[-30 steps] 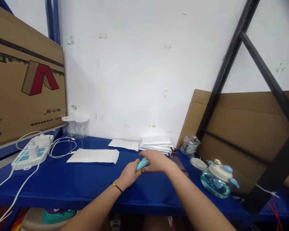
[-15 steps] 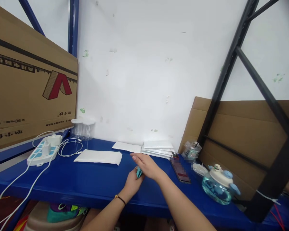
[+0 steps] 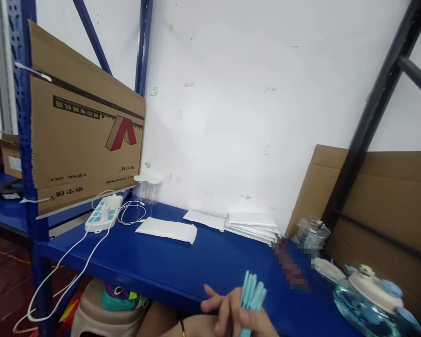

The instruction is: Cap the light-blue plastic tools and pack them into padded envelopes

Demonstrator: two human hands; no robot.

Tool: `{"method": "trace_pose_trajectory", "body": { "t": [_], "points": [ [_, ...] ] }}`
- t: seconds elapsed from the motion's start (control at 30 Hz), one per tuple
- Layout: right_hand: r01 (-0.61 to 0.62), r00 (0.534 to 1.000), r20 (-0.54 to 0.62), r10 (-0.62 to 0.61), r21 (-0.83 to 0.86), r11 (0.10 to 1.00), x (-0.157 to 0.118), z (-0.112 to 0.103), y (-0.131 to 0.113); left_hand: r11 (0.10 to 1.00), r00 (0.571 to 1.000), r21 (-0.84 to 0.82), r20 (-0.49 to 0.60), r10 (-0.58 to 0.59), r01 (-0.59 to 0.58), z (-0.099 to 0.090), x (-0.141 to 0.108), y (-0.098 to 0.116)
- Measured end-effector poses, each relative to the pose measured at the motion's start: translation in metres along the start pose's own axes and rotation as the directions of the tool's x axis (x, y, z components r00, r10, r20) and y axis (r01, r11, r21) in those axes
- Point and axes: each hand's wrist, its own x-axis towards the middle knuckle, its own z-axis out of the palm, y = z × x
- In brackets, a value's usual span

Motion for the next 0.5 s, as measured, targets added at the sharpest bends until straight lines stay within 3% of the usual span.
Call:
{"method": "trace_pose_trajectory", "body": {
  "t": [0.1,0.2,0.3,0.37,0.43,0.5],
  "points": [
    [0.123,0.953,-0.291,-0.086,0.111,0.986,0.006,-0.03,-0.017,0.994,1.0,0.106,0.028,-0.001,-0.002,-0.017,0.003,-0.001],
    [0.178,0.816,-0.535,-0.218,-0.126,0.976,0.01,-0.07,-0.035,0.96,0.998,0.274,0.041,0.057,-0.066,-0.054,0.016,0.0],
    [0.055,0.699,-0.623,-0.352,-0.443,0.895,0.011,-0.103,-0.035,0.902,0.99,0.413,-0.008,0.141,-0.126,-0.102,0.037,-0.005],
    [-0.062,0.643,-0.66,-0.389,-0.551,0.832,0.01,-0.116,-0.026,0.918,0.981,0.374,-0.084,0.176,-0.133,-0.129,0.053,-0.014],
    [-0.161,0.629,-0.681,-0.374,-0.585,0.795,0.008,-0.124,-0.015,0.936,0.982,0.34,-0.123,0.141,-0.092,-0.145,0.066,-0.027],
    [-0.176,0.642,-0.676,-0.363,-0.59,0.788,0.007,-0.128,-0.007,0.939,0.983,0.341,-0.154,0.098,-0.041,-0.149,0.076,-0.036]
  ]
}}
